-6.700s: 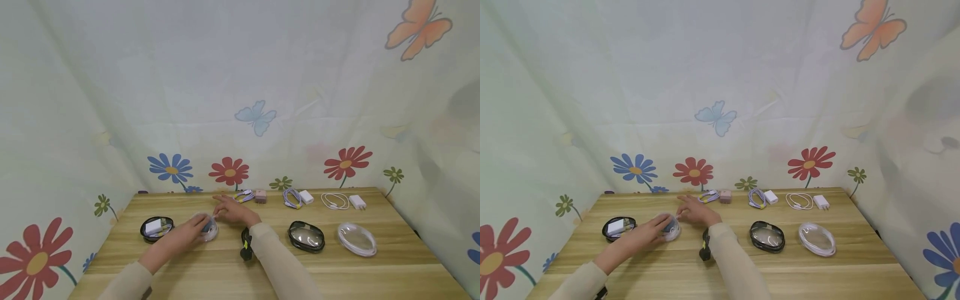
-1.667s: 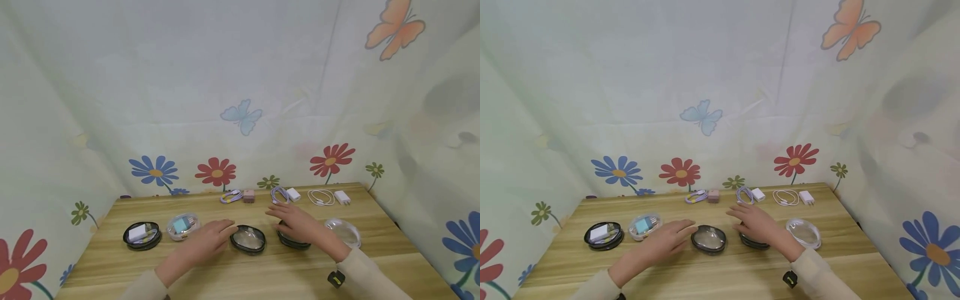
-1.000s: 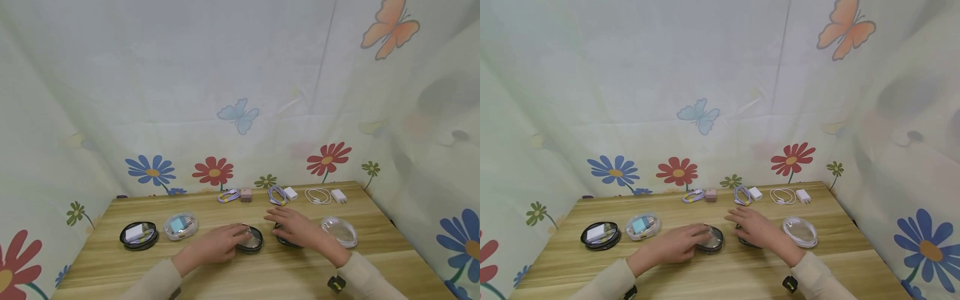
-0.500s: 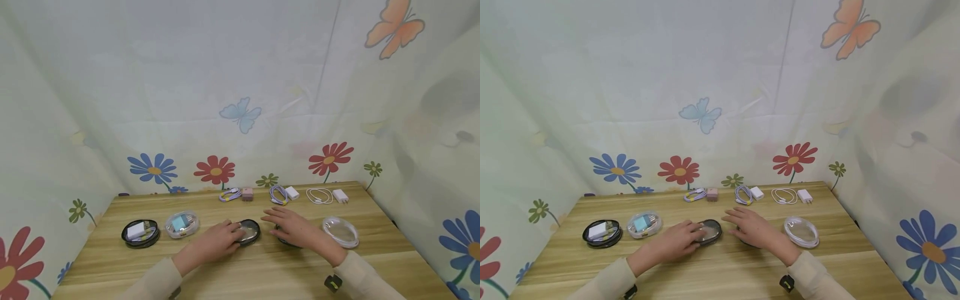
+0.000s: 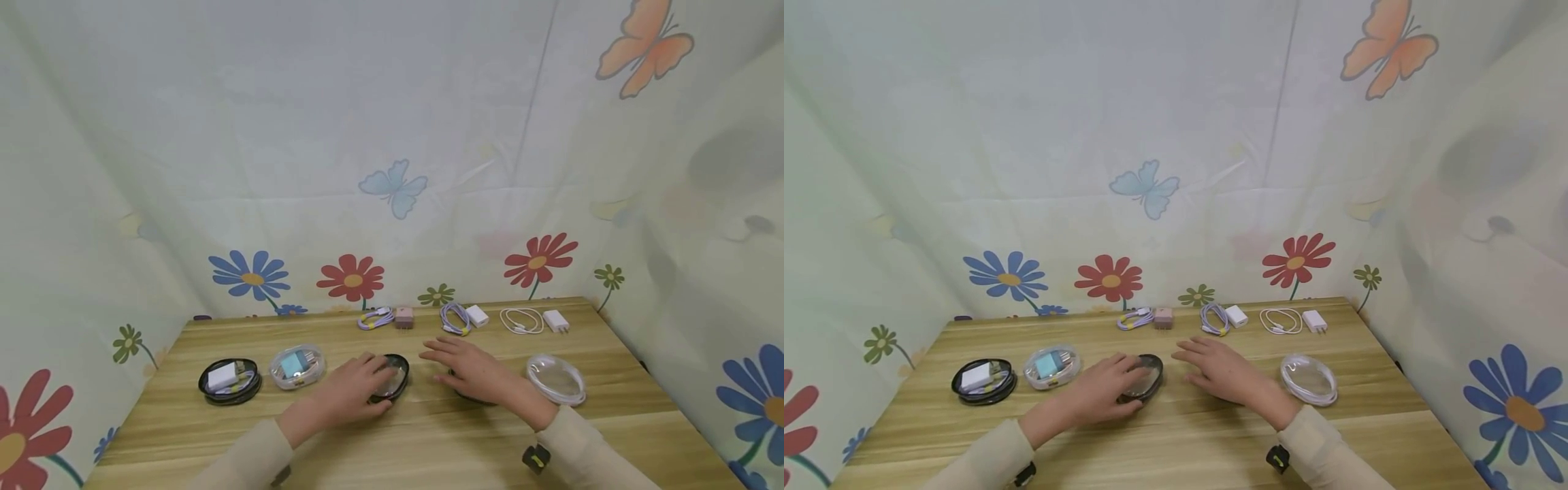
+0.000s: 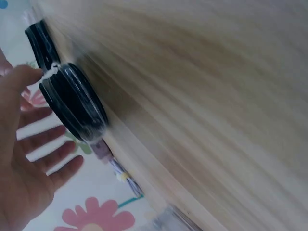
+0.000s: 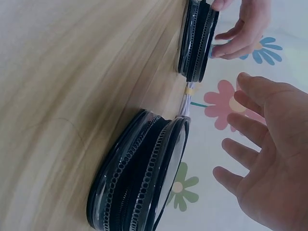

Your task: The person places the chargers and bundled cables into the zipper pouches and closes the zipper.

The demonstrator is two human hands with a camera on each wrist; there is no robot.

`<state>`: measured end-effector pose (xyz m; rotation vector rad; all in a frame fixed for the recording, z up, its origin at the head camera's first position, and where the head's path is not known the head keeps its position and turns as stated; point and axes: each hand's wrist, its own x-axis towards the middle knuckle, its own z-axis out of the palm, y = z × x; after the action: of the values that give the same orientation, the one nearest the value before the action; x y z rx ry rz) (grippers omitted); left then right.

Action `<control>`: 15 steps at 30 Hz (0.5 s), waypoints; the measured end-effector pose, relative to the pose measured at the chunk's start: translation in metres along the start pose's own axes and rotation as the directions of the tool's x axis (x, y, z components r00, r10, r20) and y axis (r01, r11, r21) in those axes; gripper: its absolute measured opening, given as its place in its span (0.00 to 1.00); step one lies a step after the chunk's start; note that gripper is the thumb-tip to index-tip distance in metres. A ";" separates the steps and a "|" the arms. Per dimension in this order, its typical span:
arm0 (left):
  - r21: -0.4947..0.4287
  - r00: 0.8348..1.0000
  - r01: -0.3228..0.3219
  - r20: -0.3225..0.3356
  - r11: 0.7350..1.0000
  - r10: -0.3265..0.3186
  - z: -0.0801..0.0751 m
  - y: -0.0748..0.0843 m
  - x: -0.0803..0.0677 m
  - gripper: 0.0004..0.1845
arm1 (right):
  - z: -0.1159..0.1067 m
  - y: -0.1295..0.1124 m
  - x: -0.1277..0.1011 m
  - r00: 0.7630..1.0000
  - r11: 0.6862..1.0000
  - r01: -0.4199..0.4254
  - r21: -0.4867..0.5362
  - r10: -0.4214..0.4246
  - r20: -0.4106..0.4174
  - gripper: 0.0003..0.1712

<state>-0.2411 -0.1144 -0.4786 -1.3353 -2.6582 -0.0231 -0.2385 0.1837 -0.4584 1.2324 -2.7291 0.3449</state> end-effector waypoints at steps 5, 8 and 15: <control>-0.048 0.995 -0.080 0.048 0.996 0.082 0.002 -0.011 -0.006 0.33 | -0.001 0.002 0.000 1.000 1.000 0.005 0.013 -0.005 -0.001 0.28; -0.075 0.990 -0.104 0.090 0.992 0.111 0.004 -0.015 -0.010 0.36 | 0.000 0.002 0.000 1.000 1.000 0.019 0.017 -0.018 -0.015 0.28; -0.121 0.984 -0.089 0.144 0.989 0.106 0.004 -0.018 -0.012 0.41 | 0.000 0.001 0.000 1.000 1.000 0.021 0.010 -0.021 -0.016 0.27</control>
<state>-0.2485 -0.1345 -0.4831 -1.5604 -2.7473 -0.0651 -0.2394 0.1848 -0.4587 1.2542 -2.7019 0.3651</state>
